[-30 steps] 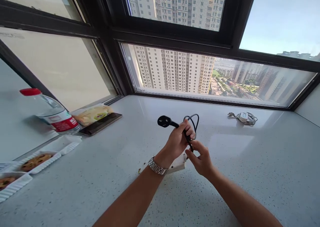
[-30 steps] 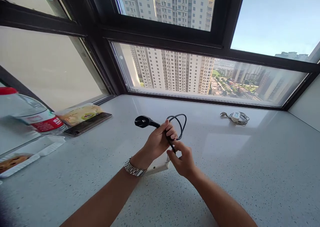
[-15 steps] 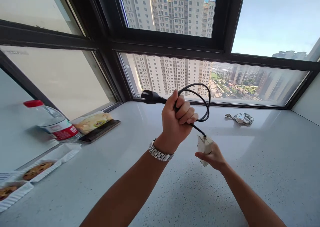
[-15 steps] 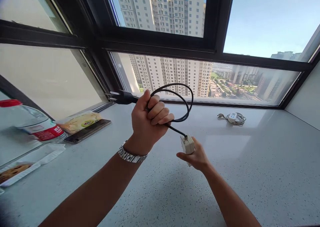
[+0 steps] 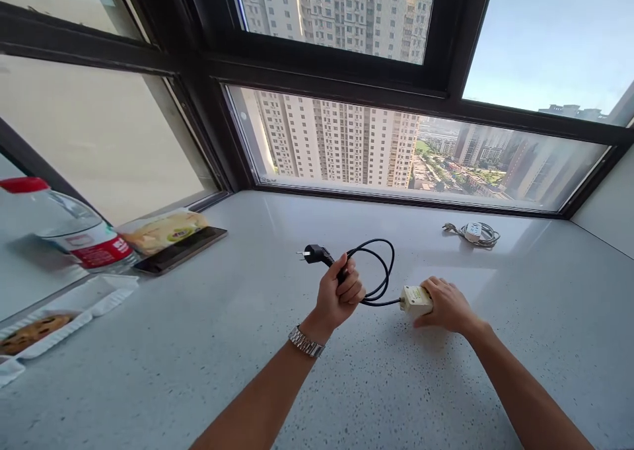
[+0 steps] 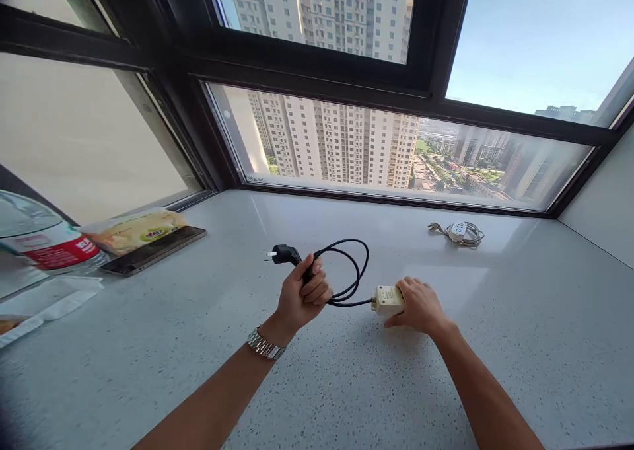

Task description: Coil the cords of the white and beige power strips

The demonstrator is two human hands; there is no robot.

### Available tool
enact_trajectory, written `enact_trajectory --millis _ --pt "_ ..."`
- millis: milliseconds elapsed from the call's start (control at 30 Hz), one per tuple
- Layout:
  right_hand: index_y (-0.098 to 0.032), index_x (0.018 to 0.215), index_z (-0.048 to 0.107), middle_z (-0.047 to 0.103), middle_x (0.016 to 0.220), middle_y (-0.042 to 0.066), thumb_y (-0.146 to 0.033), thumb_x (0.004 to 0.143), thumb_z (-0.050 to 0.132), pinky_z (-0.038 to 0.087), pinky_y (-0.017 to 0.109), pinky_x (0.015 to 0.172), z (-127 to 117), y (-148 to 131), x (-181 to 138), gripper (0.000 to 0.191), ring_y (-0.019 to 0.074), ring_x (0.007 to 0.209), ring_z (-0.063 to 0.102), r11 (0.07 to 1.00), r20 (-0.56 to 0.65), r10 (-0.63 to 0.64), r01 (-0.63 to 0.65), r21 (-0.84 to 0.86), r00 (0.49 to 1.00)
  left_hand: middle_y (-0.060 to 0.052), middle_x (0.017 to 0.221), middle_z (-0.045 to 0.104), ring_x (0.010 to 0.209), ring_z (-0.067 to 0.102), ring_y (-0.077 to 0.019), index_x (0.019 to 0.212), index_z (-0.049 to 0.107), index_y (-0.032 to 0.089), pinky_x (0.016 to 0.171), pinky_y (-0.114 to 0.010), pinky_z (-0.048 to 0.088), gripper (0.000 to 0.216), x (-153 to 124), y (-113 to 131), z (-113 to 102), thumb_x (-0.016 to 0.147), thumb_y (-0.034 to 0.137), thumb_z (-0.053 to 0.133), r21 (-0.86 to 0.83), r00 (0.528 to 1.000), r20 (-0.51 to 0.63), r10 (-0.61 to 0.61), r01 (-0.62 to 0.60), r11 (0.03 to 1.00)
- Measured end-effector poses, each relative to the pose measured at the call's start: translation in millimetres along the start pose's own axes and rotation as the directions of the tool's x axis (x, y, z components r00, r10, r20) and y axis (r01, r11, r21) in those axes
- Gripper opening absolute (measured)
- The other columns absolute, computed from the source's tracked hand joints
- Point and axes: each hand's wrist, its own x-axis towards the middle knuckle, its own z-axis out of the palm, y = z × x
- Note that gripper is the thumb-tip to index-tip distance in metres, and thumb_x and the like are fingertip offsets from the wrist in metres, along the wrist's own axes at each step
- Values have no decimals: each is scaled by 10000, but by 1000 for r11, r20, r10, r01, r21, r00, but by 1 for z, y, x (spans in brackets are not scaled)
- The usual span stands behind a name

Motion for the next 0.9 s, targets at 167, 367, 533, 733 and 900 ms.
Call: enact_trajectory --millis 167,367,533,733,900 --pt "-252 1406 317 381 1428 149 -612 683 660 409 448 944 11 -16 17 878 291 1252 430 827 -193 41 75 557 980 116 350 178 304 108 -26 559 380 174 328 -138 219 389 -4 -13 -18 746 371 658 200 969 170 -177 142 969" --pt "-189 1156 560 663 1026 121 -689 770 496 529 319 657 28 -64 40 635 187 743 674 289 64 65 -80 954 996 122 357 213 295 117 -31 637 407 189 309 -143 202 397 -12 -18 -17 772 488 630 308 969 89 -229 192 932" --pt "-165 886 607 443 449 -66 -705 799 415 279 204 344 56 -68 42 579 74 313 337 351 -14 208 -61 934 978 82 417 327 327 369 -65 548 362 187 396 -211 389 541 -2 -24 -17 724 644 593 546 978 -202 -48 153 824" --pt "-215 1345 449 609 1129 127 -527 917 348 490 334 685 64 -75 34 539 224 869 611 901 -340 137 26 432 930 8 491 532 406 518 -166 736 471 204 427 -225 291 409 5 -22 -40 749 595 588 906 912 -282 299 151 395" --pt "-171 1356 457 444 1391 184 -584 815 530 289 571 1030 74 -91 20 684 386 1294 353 995 -236 -22 -2 -102 972 -56 643 597 646 596 -224 718 508 211 533 -260 262 238 0 -20 -36 849 408 494 903 956 -132 262 225 -366"
